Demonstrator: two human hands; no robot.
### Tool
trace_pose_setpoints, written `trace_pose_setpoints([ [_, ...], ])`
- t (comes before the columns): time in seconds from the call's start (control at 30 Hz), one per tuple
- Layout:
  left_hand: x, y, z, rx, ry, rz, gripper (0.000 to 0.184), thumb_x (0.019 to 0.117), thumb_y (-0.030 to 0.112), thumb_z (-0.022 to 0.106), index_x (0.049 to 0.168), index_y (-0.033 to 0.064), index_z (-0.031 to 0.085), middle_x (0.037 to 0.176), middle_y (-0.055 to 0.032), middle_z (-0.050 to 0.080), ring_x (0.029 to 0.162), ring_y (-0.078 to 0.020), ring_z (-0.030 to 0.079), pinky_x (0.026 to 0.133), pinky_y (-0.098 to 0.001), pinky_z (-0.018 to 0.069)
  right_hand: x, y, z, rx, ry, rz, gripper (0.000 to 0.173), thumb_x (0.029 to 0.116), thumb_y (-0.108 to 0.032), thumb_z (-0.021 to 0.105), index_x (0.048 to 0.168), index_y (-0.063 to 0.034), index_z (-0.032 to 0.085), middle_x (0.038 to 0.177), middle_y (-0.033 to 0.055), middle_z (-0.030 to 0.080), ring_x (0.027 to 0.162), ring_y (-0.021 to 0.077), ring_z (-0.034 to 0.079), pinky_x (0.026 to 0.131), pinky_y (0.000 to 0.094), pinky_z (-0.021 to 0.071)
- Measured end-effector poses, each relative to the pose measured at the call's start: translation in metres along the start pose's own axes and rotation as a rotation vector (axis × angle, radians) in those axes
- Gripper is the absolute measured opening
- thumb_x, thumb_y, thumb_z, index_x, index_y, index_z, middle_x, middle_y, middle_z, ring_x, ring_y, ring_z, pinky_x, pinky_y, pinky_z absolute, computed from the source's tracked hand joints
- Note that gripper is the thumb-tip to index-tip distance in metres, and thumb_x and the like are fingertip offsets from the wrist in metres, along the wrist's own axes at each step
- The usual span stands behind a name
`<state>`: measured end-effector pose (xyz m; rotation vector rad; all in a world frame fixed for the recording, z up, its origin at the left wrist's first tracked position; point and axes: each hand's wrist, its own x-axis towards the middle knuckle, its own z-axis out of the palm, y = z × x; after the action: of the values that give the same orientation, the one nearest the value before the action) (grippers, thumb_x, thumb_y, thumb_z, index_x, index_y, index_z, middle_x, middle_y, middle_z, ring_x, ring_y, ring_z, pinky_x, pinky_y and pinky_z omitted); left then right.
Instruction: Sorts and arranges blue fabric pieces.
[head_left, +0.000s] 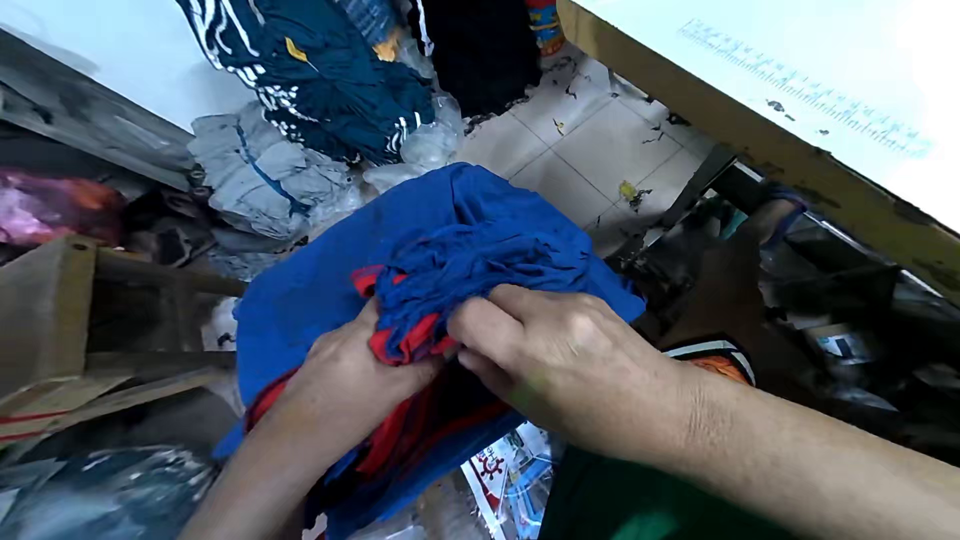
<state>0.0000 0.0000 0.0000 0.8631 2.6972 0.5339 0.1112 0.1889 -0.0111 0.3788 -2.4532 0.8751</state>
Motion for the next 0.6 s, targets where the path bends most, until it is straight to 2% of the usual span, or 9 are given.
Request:
trace_pose_setpoints([
  [0.07,0.004,-0.001,0.0,0.022,0.023,-0.03,0.049,0.0819,0.018,0.081,0.123,-0.0022,0.063,0.098,-0.0203,0.07,0.093,-0.0376,0.068,0.08,-0.0626,0.0504,-0.024,0.005,0.008,-0.025,-0.037,-0.101,0.014,0.0982,-0.017,0.063,0.106,-0.0086,0.071,0.086,0.0079,0.065,0.074,0.0212,0.066,0.06,0.032,0.0546],
  [0.13,0.008,0.005,-0.004,-0.058,-0.001,-0.127,0.044,0.0845,0.01,0.078,0.124,-0.0028,0.063,0.102,-0.0216,0.069,0.098,-0.0356,0.066,0.084,-0.0619,0.0479,-0.052,0.011,0.021,-0.121,-0.162,-0.144,0.011,0.0967,-0.016,0.063,0.101,-0.0093,0.07,0.083,0.0086,0.065,0.07,0.0234,0.066,0.055,0.0336,0.0529],
  [0.2,0.014,0.006,-0.005,-0.134,-0.033,-0.197,0.04,0.0862,0.009,0.077,0.123,0.0014,0.063,0.102,-0.0165,0.069,0.096,-0.0276,0.065,0.083,-0.0561,0.0491,-0.073,0.019,0.031,-0.237,-0.291,-0.12,0.008,0.0911,-0.008,0.067,0.098,-0.0064,0.071,0.086,0.0119,0.066,0.072,0.0268,0.068,0.055,0.0368,0.0545],
  [0.27,0.018,0.004,-0.006,-0.192,-0.066,-0.235,0.038,0.087,0.01,0.075,0.123,0.0045,0.063,0.103,-0.0128,0.068,0.096,-0.0229,0.064,0.083,-0.0522,0.0497,-0.077,0.021,0.036,-0.346,-0.32,-0.1,0.009,0.0899,-0.001,0.065,0.097,-0.0051,0.07,0.083,0.012,0.066,0.069,0.026,0.068,0.053,0.0354,0.0534],
  [0.33,0.02,0.015,-0.011,-0.178,-0.112,-0.292,0.034,0.0899,0.007,0.074,0.122,0.0027,0.063,0.104,-0.0151,0.068,0.097,-0.025,0.064,0.085,-0.0526,0.0491,-0.073,0.018,0.036,-0.353,-0.318,-0.056,0.009,0.088,-0.001,0.066,0.095,-0.0034,0.072,0.083,0.0122,0.066,0.067,0.0252,0.068,0.052,0.0342,0.0531],
  [0.4,0.022,0.058,-0.02,-0.114,-0.156,-0.42,0.019,0.0953,0.002,0.068,0.112,-0.0053,0.065,0.099,-0.0195,0.065,0.092,-0.0262,0.06,0.086,-0.048,0.0471,-0.062,0.013,0.027,-0.233,-0.311,0.01,0.009,0.0837,-0.006,0.071,0.092,-0.0028,0.074,0.086,0.0123,0.068,0.072,0.0256,0.07,0.056,0.0359,0.0557],
  [0.43,0.023,0.072,-0.022,-0.066,-0.17,-0.47,0.015,0.0967,0.001,0.065,0.11,-0.0068,0.065,0.097,-0.02,0.065,0.09,-0.0254,0.059,0.086,-0.0452,0.0477,-0.052,0.01,0.017,-0.149,-0.304,0.047,0.009,0.0846,-0.008,0.072,0.092,-0.0031,0.073,0.088,0.0123,0.069,0.074,0.0261,0.07,0.058,0.0375,0.0572],
  [0.53,0.024,0.084,-0.022,-0.016,-0.19,-0.528,0.017,0.0981,-0.002,0.061,0.112,-0.0104,0.063,0.103,-0.0258,0.063,0.096,-0.0301,0.059,0.091,-0.0496,0.0445,-0.016,0.008,-0.011,-0.111,-0.114,0.021,0.007,0.0874,-0.012,0.069,0.087,-0.0055,0.071,0.081,0.0085,0.064,0.073,0.0231,0.067,0.058,0.035,0.0535],
  [0.6,0.026,0.079,-0.023,-0.057,-0.217,-0.477,0.016,0.0989,-0.004,0.059,0.113,-0.0109,0.062,0.104,-0.0237,0.063,0.098,-0.0253,0.059,0.094,-0.0436,0.0447,0.004,0.01,-0.016,-0.147,-0.064,0.008,0.006,0.0878,-0.009,0.07,0.089,-0.0042,0.073,0.083,0.0096,0.064,0.078,0.0248,0.067,0.061,0.0364,0.0529],
])
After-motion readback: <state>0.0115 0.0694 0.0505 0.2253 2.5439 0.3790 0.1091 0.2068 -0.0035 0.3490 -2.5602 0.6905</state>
